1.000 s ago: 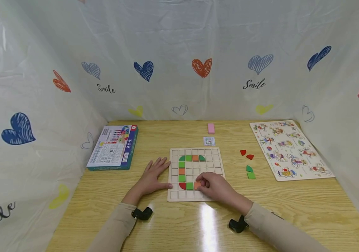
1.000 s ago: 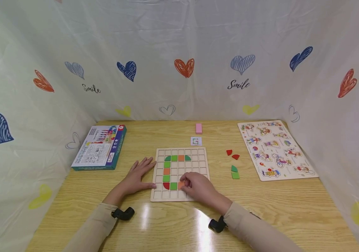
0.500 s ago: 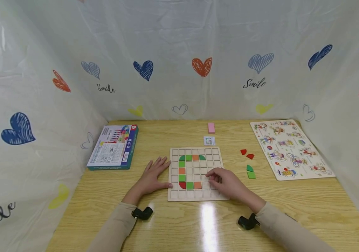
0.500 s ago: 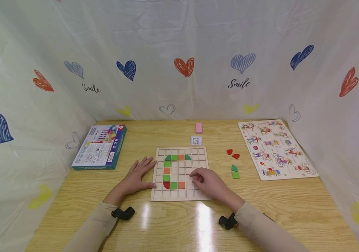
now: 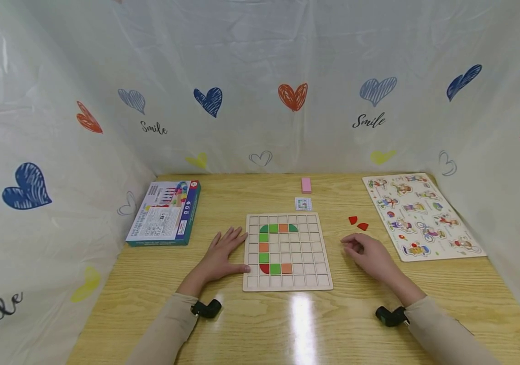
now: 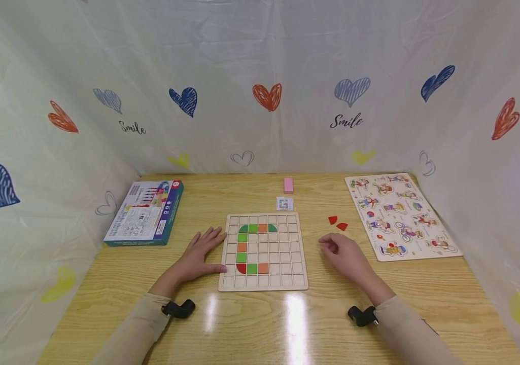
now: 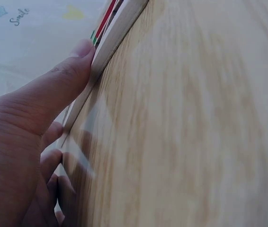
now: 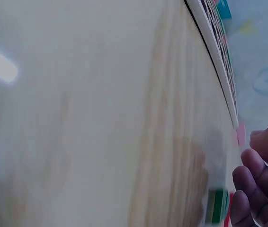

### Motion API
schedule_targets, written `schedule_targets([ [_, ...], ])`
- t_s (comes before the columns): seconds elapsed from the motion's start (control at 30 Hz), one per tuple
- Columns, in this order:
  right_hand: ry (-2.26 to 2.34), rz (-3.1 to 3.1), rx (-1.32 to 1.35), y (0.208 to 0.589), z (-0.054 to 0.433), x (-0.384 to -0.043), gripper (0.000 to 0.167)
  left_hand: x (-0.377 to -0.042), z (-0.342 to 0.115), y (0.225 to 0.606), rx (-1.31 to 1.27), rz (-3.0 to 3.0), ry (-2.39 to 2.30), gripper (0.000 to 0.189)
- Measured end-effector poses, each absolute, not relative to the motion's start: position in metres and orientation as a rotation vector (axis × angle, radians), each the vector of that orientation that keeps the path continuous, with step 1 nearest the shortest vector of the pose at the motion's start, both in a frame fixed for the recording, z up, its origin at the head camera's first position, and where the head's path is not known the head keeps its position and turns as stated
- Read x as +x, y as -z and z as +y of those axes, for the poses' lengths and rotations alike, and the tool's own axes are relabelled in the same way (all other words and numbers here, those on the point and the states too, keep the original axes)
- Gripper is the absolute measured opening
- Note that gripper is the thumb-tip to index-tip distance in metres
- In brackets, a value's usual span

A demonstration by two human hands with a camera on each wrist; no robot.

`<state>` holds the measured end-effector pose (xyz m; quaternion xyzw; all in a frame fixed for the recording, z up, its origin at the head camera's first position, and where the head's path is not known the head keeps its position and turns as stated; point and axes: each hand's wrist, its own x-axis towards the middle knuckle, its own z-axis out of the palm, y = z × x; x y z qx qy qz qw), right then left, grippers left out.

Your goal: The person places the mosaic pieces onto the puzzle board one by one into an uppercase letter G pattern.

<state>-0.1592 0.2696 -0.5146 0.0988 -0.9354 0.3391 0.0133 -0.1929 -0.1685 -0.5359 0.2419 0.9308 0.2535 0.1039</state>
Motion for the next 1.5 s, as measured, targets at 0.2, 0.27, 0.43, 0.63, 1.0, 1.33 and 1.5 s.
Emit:
schedule_targets([
  [0.2, -1.009, -2.936, 0.231, 0.512, 0.298, -0.166, 0.019, -0.193, -0.168, 0.537, 0.713, 2.747, -0.746, 0.100],
  [0.27, -1.001, -2.959, 0.219, 0.513, 0.303, -0.168, 0.021, -0.193, -0.168, 0.536, 0.716, 2.749, -0.753, 0.100],
  [0.43, -0.998, -3.014, 0.215, 0.515, 0.308, -0.171, 0.026, -0.192, -0.168, 0.536, 0.730, 2.755, -0.769, 0.100],
  [0.63, -1.010, -3.032, 0.238, 0.515, 0.303, -0.176, 0.026, -0.191, -0.168, 0.534, 0.715, 2.742, -0.761, 0.099],
  [1.0, -0.991, -2.995, 0.267, 0.513, 0.294, -0.180, 0.015, -0.190, -0.167, 0.530, 0.715, 2.737, -0.758, 0.099],
  [1.33, -1.003, -2.957, 0.283, 0.515, 0.291, -0.178, 0.015, -0.191, -0.168, 0.531, 0.720, 2.739, -0.757, 0.099],
  [1.5, -1.073, -2.946, 0.303, 0.513, 0.281, -0.175, 0.017, -0.191, -0.167, 0.531, 0.718, 2.737, -0.760, 0.099],
])
